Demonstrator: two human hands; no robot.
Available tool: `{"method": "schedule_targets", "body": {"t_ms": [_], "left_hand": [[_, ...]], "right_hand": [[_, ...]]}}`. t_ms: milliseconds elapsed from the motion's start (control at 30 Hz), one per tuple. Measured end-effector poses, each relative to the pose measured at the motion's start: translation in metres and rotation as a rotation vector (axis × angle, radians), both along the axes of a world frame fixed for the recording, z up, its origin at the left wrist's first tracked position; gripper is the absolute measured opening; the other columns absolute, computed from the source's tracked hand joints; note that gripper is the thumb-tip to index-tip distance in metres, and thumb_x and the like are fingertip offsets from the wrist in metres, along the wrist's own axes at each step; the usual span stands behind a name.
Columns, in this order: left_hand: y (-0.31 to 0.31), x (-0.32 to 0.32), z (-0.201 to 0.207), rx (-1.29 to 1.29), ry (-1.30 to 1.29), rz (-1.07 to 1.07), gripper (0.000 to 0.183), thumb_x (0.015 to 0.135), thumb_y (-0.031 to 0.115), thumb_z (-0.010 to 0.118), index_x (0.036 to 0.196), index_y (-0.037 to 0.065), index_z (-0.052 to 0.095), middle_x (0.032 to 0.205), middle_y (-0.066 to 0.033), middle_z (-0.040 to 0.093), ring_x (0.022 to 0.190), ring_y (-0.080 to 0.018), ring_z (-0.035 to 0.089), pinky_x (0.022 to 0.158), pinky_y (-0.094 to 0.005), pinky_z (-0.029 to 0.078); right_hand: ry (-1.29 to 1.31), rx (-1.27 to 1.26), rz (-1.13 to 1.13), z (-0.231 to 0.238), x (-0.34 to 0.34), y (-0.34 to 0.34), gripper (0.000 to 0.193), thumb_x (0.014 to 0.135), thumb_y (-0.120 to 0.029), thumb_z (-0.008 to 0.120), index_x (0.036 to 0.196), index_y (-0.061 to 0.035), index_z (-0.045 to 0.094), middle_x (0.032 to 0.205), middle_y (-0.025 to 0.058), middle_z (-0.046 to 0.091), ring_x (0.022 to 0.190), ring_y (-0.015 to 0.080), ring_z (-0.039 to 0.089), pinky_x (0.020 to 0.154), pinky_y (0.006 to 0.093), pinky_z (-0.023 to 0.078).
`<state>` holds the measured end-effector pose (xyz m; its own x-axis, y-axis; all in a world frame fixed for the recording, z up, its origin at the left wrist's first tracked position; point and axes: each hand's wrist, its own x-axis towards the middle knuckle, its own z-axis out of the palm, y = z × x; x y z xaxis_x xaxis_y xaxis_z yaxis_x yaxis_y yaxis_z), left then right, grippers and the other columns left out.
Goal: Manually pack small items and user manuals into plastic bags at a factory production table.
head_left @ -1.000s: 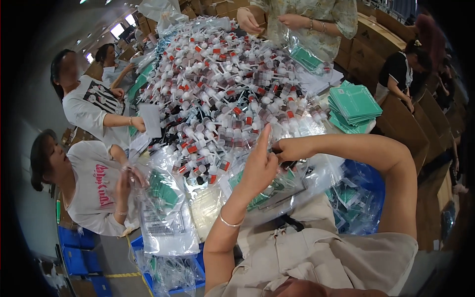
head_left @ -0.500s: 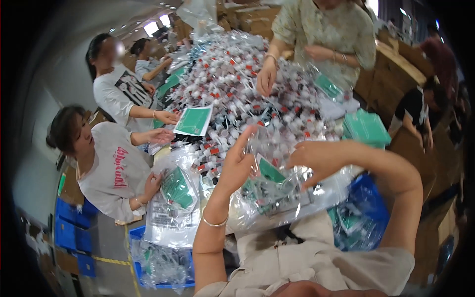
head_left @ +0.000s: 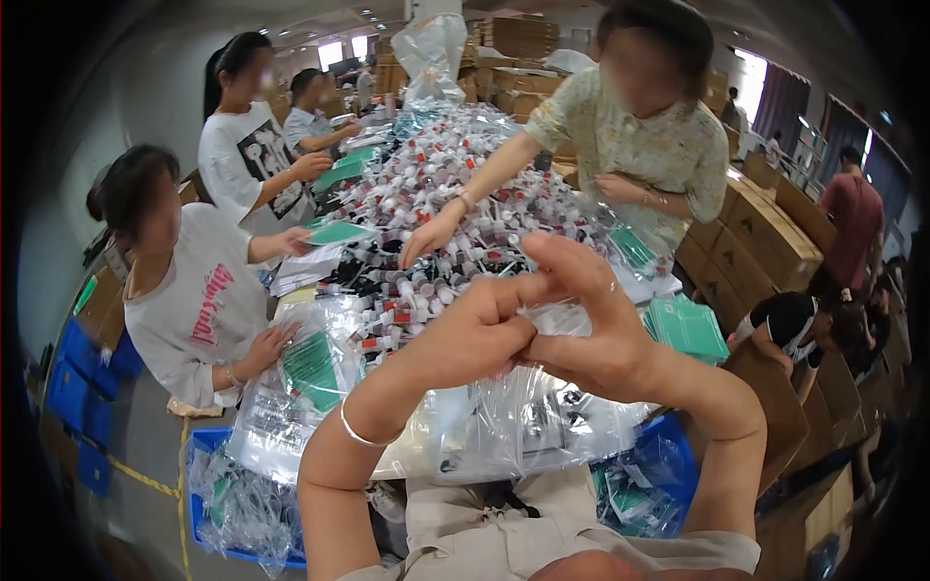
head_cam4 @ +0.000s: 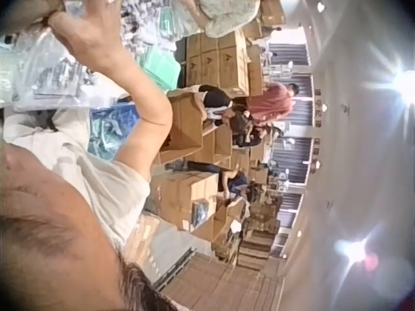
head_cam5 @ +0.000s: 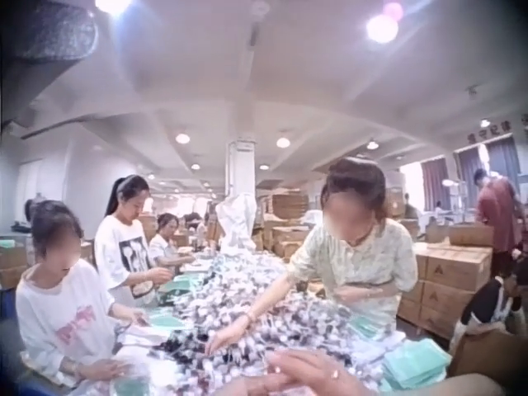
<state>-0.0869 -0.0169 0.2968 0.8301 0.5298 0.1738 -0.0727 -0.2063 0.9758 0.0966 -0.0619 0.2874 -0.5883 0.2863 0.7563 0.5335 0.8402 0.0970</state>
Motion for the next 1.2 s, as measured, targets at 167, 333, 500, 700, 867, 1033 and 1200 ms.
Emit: {"method": "schedule_targets", "body": {"t_ms": [167,333,500,700,867,1033,1200], "left_hand": [[-0.014,0.034,0.019,0.207,-0.134,-0.015,0.054,0.071,-0.008,0.040,0.125,0.000,0.047,0.108,-0.0101,0.061,0.063,-0.0038,0.052,0.053,-0.0182,0.041],[-0.042,0.071,0.013,0.340,-0.443,0.138,0.049,0.072,-0.006,0.043,0.121,-0.008,0.047,0.116,-0.0169,0.057,0.077,-0.0126,0.056,0.069,-0.0223,0.044],[-0.031,0.082,-0.006,0.348,-0.474,-0.271,0.030,0.078,0.012,0.054,0.100,-0.007,0.060,0.103,-0.0274,0.060,0.081,-0.0244,0.060,0.069,-0.0309,0.048],[-0.055,0.088,-0.014,0.287,-0.463,-0.606,0.017,0.087,0.023,0.058,0.103,0.019,0.060,0.091,-0.0068,0.053,0.072,-0.0176,0.051,0.060,-0.0278,0.042],[-0.067,0.079,-0.012,-0.057,-0.518,-0.551,0.014,0.076,0.025,0.074,0.089,0.021,0.071,0.077,-0.0018,0.063,0.070,-0.0106,0.053,0.060,-0.0228,0.043],[-0.064,0.076,-0.021,-0.019,-0.553,-0.708,0.017,0.081,0.024,0.068,0.096,0.019,0.068,0.082,-0.0058,0.065,0.056,-0.0123,0.057,0.053,-0.0231,0.047],[-0.055,0.068,-0.021,-0.003,-0.500,-0.854,0.018,0.085,0.028,0.065,0.101,0.019,0.066,0.086,-0.0059,0.064,0.058,-0.0145,0.059,0.045,-0.0235,0.045]], "right_hand": [[0.114,-0.066,-0.146,0.006,0.036,-0.020,0.017,0.073,-0.011,0.069,0.083,-0.0115,0.056,0.132,0.0169,0.040,0.079,0.0277,0.062,0.056,0.0360,0.051],[0.340,-0.679,-0.215,0.026,0.085,-0.083,0.012,0.080,-0.011,0.066,0.086,-0.0033,0.060,0.074,0.0040,0.063,0.068,0.0144,0.060,0.059,0.0276,0.046],[0.584,-0.664,-0.367,0.012,0.136,-0.162,0.009,0.078,-0.008,0.069,0.080,-0.0009,0.063,0.078,0.0011,0.064,0.075,0.0055,0.057,0.066,0.0201,0.045],[0.740,-0.953,-0.547,-0.055,0.184,-0.217,0.006,0.078,-0.003,0.068,0.079,0.0010,0.063,0.082,0.0091,0.066,0.078,0.0154,0.064,0.072,0.0263,0.050],[0.688,-1.171,-0.618,-0.146,0.216,-0.214,0.005,0.078,-0.002,0.067,0.082,0.0003,0.064,0.084,0.0062,0.066,0.081,0.0130,0.061,0.073,0.0246,0.048],[0.635,-1.409,-0.584,-0.224,0.247,-0.206,0.005,0.078,0.001,0.064,0.083,-0.0011,0.065,0.084,0.0066,0.066,0.082,0.0105,0.060,0.074,0.0252,0.048],[0.046,-1.813,-0.600,-0.316,0.250,-0.237,0.017,0.070,-0.016,0.073,0.082,-0.0049,0.068,0.083,0.0075,0.068,0.076,0.0172,0.062,0.070,0.0313,0.049]]}}
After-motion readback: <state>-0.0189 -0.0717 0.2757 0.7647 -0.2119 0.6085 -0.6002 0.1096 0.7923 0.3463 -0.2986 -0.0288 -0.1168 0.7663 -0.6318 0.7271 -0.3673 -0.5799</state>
